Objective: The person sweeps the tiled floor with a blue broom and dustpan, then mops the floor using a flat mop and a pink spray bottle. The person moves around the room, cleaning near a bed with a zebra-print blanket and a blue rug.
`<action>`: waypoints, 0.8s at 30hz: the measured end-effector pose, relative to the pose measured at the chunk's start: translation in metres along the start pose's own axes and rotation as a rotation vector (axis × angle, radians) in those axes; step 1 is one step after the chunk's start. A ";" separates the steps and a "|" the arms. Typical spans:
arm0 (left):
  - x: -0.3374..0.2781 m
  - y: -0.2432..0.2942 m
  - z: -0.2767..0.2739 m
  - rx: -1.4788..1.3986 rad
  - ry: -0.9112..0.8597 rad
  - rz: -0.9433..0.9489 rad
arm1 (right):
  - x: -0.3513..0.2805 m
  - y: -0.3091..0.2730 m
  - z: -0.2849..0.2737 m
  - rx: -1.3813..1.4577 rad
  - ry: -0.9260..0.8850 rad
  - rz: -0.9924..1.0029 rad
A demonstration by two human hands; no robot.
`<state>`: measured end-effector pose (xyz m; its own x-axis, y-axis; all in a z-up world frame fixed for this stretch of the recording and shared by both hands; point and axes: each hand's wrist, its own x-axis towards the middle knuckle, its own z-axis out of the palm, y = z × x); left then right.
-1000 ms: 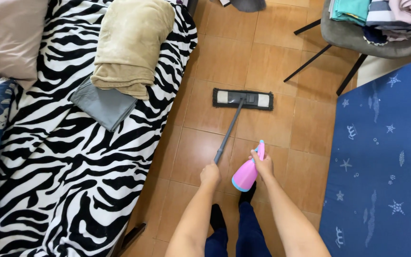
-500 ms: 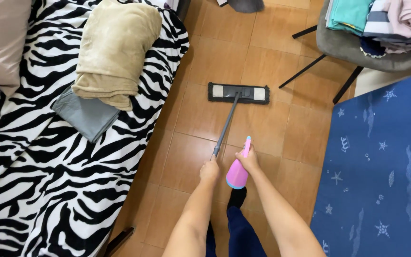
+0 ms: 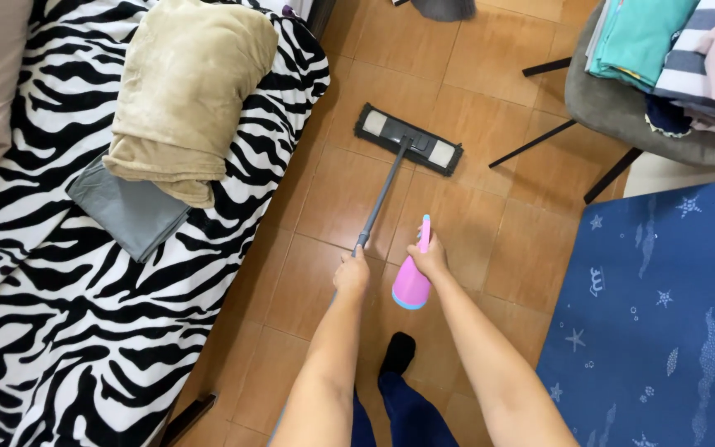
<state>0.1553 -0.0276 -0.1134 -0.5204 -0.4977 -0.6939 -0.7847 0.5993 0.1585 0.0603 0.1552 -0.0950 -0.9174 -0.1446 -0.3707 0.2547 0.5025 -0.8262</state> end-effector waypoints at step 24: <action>0.200 0.068 -0.144 0.074 0.002 0.130 | 0.173 -0.126 0.052 -0.004 0.188 0.118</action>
<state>-0.0500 -0.1767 -0.1403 -0.6163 -0.4141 -0.6699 -0.6837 0.7034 0.1942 -0.1150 0.0220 -0.0771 -0.9222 0.0772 -0.3790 0.3632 0.5096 -0.7800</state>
